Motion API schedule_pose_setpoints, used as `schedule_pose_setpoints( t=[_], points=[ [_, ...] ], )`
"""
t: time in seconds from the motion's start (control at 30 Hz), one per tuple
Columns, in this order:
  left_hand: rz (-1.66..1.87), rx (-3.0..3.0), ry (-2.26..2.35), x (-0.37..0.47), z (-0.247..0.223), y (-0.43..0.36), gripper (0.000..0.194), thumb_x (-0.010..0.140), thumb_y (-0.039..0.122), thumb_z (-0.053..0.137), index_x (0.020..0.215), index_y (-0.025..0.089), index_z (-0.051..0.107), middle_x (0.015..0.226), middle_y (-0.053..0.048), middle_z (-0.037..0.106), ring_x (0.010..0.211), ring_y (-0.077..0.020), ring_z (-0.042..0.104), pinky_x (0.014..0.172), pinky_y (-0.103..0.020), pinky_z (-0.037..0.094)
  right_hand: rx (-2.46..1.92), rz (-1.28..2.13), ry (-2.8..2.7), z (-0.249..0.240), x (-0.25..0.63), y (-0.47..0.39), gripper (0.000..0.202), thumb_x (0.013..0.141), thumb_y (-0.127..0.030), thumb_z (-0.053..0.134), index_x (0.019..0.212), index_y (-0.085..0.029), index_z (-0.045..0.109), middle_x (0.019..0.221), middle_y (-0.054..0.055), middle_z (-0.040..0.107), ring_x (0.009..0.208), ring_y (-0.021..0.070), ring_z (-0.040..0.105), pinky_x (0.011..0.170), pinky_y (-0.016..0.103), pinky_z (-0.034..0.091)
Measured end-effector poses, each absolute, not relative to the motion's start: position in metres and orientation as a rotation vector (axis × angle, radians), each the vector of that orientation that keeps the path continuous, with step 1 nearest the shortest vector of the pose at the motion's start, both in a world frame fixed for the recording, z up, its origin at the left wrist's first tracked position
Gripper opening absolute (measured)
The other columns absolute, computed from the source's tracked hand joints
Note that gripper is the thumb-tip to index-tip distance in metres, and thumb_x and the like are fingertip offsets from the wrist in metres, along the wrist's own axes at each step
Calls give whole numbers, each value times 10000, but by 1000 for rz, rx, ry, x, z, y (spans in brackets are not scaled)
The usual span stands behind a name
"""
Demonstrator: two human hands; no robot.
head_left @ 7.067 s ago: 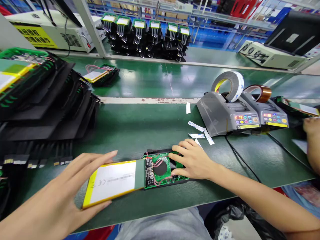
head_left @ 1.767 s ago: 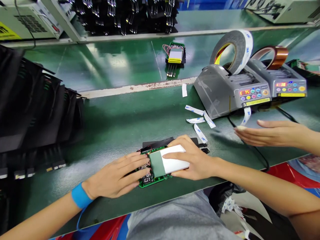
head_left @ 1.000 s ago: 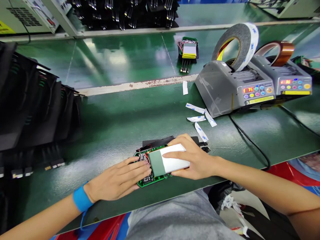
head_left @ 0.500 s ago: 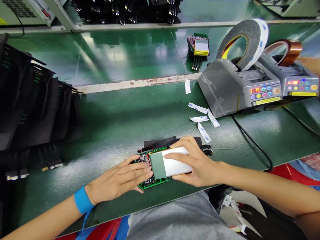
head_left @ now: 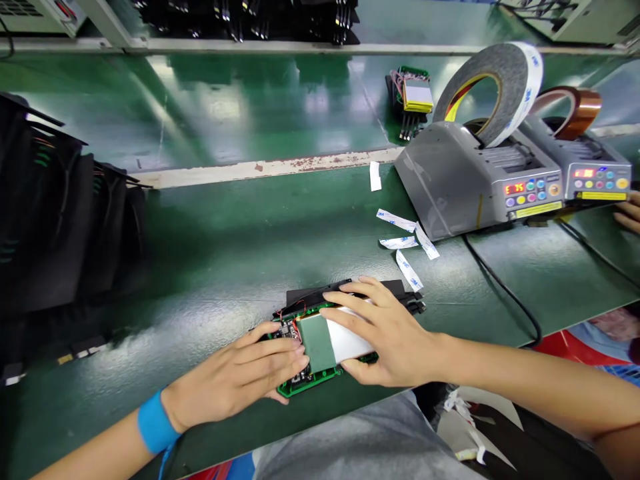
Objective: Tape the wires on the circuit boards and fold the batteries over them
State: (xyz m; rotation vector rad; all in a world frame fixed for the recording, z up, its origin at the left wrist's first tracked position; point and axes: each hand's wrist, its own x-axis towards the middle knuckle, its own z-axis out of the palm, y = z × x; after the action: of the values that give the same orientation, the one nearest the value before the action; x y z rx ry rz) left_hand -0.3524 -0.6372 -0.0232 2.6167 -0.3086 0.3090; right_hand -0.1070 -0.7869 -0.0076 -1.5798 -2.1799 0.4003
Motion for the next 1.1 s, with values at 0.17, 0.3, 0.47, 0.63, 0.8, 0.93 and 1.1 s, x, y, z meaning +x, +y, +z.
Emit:
schedule_pose_setpoints(
  t=[0.17, 0.3, 0.47, 0.63, 0.8, 0.93, 1.1],
  points=[
    [322, 2708, -327, -354, -22, -637, 485, 952, 206, 486, 1415, 169, 348, 1181, -6, 675, 1207, -123, 549, 1191, -392, 205, -1649, 388, -2397, -6, -105, -786, 691, 896, -614, 405, 1435, -187, 337, 1505, 101, 345, 1349, 322, 292, 1116, 536, 207],
    [333, 2750, -351, -353, -22, -637, 405, 947, 217, 499, 1343, 149, 448, 1202, -7, 665, 1238, -125, 521, 1199, -393, 176, -1662, 427, -2425, -7, -102, -787, 795, 851, -719, 365, 1465, -220, 278, 1547, 124, 248, 1390, 343, 233, 1106, 549, 209],
    [364, 2788, -288, -356, -16, -645, 435, 936, 259, 520, 1349, 144, 446, 1193, -33, 669, 1216, -156, 542, 1151, -411, 321, -1627, 528, -2430, 4, -96, -783, 738, 894, -632, 403, 1464, -182, 274, 1528, 152, 284, 1367, 322, 293, 1093, 543, 243],
    [346, 2819, -127, -363, -9, -658, 428, 938, 332, 509, 1326, 156, 474, 1274, -82, 605, 1206, -210, 537, 1097, -439, 395, -1472, 451, -2287, 15, -94, -738, 305, 998, -242, 359, 1164, -203, 611, 1177, 28, 646, 1051, 157, 541, 945, 334, 408],
    [619, 2611, 455, -357, -6, -666, 370, 916, 133, 476, 1280, 202, 473, 1094, -56, 618, 1035, -177, 559, 971, -378, 456, -1044, 338, -2660, 10, -100, -684, 216, 956, -241, 482, 943, -233, 698, 1034, 1, 674, 935, 164, 532, 851, 313, 411],
    [569, 2454, 745, -335, -4, -668, 450, 892, 218, 536, 1321, 212, 400, 1038, -41, 612, 977, -197, 543, 865, -361, 480, -972, 246, -2724, 15, -104, -678, 225, 959, -268, 482, 893, -204, 687, 982, 6, 685, 915, 163, 533, 839, 304, 403],
    [504, 2462, 740, -310, -6, -669, 521, 874, 180, 564, 1352, 222, 359, 911, -8, 628, 866, -187, 562, 797, -359, 465, -1142, 60, -2652, 25, -110, -705, 262, 972, -226, 436, 848, -171, 661, 777, 10, 648, 765, 161, 504, 722, 293, 396]
  ],
)
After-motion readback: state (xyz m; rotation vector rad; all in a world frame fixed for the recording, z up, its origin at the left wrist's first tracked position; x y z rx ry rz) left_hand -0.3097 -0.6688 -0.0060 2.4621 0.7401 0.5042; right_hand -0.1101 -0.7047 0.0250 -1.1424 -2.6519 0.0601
